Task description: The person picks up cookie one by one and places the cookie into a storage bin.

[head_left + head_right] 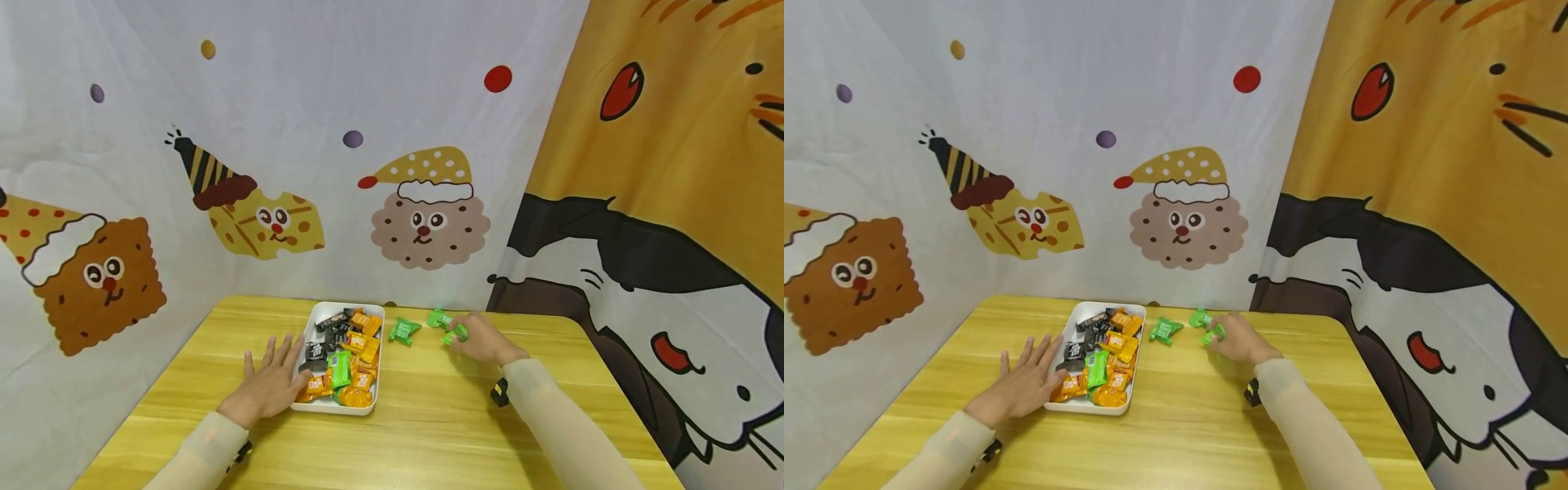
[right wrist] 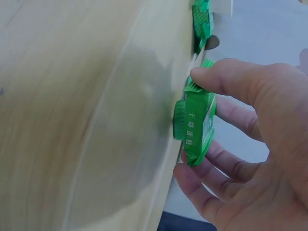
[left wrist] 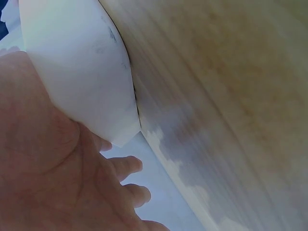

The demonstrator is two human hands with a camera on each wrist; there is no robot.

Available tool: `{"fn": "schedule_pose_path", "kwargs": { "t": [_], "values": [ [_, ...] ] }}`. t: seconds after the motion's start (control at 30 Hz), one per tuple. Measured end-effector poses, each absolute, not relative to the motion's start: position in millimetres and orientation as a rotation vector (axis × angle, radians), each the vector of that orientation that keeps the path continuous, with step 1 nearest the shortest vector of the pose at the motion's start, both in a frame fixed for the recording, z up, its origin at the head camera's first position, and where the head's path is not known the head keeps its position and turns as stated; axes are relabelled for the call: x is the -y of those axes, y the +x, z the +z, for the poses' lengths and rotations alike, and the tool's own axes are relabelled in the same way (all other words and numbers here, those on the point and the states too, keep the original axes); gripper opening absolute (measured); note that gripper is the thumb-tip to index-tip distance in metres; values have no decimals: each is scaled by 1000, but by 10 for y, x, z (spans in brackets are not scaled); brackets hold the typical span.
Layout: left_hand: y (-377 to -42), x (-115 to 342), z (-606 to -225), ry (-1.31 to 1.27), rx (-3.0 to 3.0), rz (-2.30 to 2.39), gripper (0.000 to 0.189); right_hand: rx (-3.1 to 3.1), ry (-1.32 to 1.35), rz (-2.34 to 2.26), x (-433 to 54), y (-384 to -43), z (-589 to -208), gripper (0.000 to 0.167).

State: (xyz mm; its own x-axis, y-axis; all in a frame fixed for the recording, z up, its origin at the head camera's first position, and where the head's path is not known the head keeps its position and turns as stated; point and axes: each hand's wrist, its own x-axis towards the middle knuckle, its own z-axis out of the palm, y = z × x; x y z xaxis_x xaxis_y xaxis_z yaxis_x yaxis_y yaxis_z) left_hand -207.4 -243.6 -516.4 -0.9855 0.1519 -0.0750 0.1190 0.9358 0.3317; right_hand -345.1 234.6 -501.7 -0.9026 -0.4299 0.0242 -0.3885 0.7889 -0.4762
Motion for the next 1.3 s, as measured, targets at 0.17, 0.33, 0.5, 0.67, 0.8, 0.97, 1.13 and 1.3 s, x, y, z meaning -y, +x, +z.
{"fn": "schedule_pose_path", "kwargs": {
  "t": [0.17, 0.33, 0.5, 0.67, 0.8, 0.97, 1.13, 1.3],
  "values": [
    [-2082, 2432, -5171, 220, -3003, 504, 83, -2909, -723, -708, -2268, -3449, -4982, 36],
    [-2080, 2438, -5166, 210, -3000, 487, 83, -2917, -777, -696, -2154, -3440, -4927, 34],
    [-2081, 2436, -5145, 215, -3003, 503, 83, -2911, -822, -721, -2024, -3418, -4874, 32],
    [-2081, 2431, -5143, 218, -2998, 499, 84, -2917, -852, -691, -1888, -3386, -4836, 33],
    [-2082, 2426, -5154, 214, -2994, 510, 84, -2906, -889, -680, -1782, -3360, -4809, 36],
    [-2086, 2433, -5172, 211, -2993, 508, 84, -2892, -906, -673, -1660, -3325, -4796, 38],
    [-2068, 2426, -5162, 214, -2992, 486, 84, -2880, -918, -669, -1532, -3311, -4775, 38],
    [-2050, 2417, -5125, 219, -2998, 483, 84, -2861, -955, -698, -1391, -3304, -4757, 38]
  ]
}}
